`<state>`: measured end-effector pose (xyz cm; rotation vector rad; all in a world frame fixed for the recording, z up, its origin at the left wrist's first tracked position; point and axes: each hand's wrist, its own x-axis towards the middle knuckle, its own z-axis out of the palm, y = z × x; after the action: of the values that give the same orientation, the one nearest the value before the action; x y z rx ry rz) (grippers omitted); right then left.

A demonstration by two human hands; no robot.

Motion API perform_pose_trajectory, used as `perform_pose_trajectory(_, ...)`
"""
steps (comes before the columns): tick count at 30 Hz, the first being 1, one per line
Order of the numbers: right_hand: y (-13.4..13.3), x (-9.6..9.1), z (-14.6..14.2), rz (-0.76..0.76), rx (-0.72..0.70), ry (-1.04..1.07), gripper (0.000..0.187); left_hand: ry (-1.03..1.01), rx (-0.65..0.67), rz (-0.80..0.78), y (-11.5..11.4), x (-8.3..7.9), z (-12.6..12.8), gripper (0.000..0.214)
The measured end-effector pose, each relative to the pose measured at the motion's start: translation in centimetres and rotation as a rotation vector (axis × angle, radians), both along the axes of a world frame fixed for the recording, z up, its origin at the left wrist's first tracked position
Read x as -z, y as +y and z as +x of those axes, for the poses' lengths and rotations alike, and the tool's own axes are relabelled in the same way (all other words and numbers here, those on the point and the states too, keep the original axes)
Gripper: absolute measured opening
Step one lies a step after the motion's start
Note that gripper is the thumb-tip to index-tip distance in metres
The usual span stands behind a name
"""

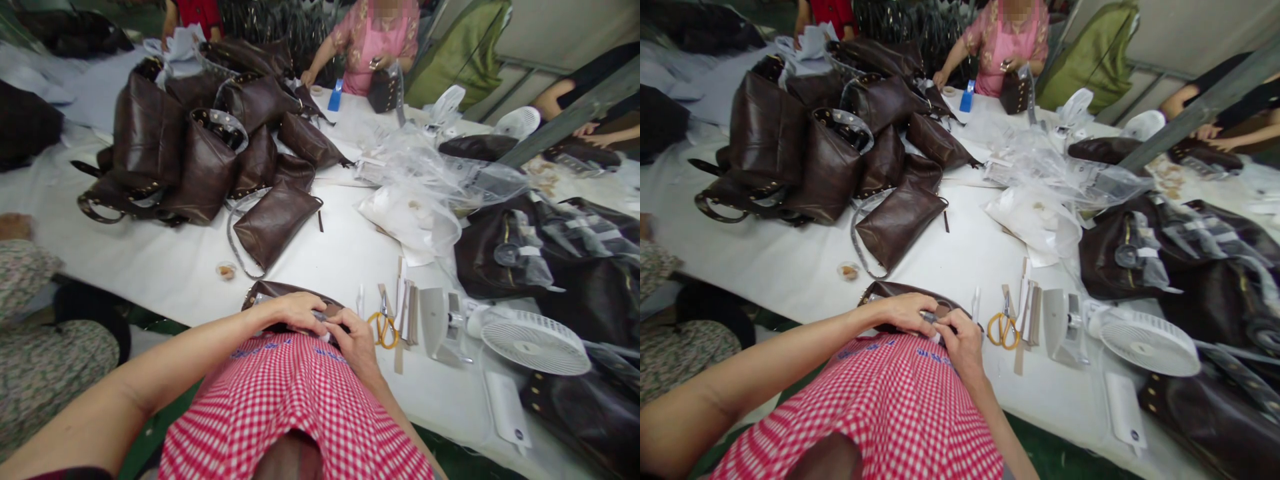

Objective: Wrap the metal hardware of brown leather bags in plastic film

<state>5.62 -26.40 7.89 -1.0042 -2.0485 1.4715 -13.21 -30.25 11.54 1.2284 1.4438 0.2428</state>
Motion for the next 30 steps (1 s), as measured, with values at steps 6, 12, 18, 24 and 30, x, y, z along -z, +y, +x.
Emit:
perform_pose_trajectory(6, -0.1, 0.4, 0.2, 0.004, 0.03, -0.054, 0.02, 0.147, 0.118, 0.116, 0.0, 0.0, 0.7, 0.033)
perform_pose_trajectory(12, -0.2, 0.4, 0.3, 0.066, 0.007, -0.05, 0.021, -0.097, 0.054, -0.001, -0.5, 0.8, -0.1, 0.024)
perform_pose_trajectory(18, -0.4, 0.5, 0.3, 0.143, -0.019, 0.014, 0.018, -0.132, 0.062, -0.014, -0.3, 0.8, -0.3, 0.025)
perform_pose_trajectory(24, -0.2, 0.5, 0.5, 0.12, -0.058, 0.085, 0.013, -0.156, 0.055, 0.01, -0.2, 2.2, -0.2, 0.025)
perform_pose_trajectory(30, 0.0, 0.6, 0.7, 0.272, -0.16, 0.094, 0.013, -0.184, 0.049, 0.005, 0.0, 2.7, -0.4, 0.022)
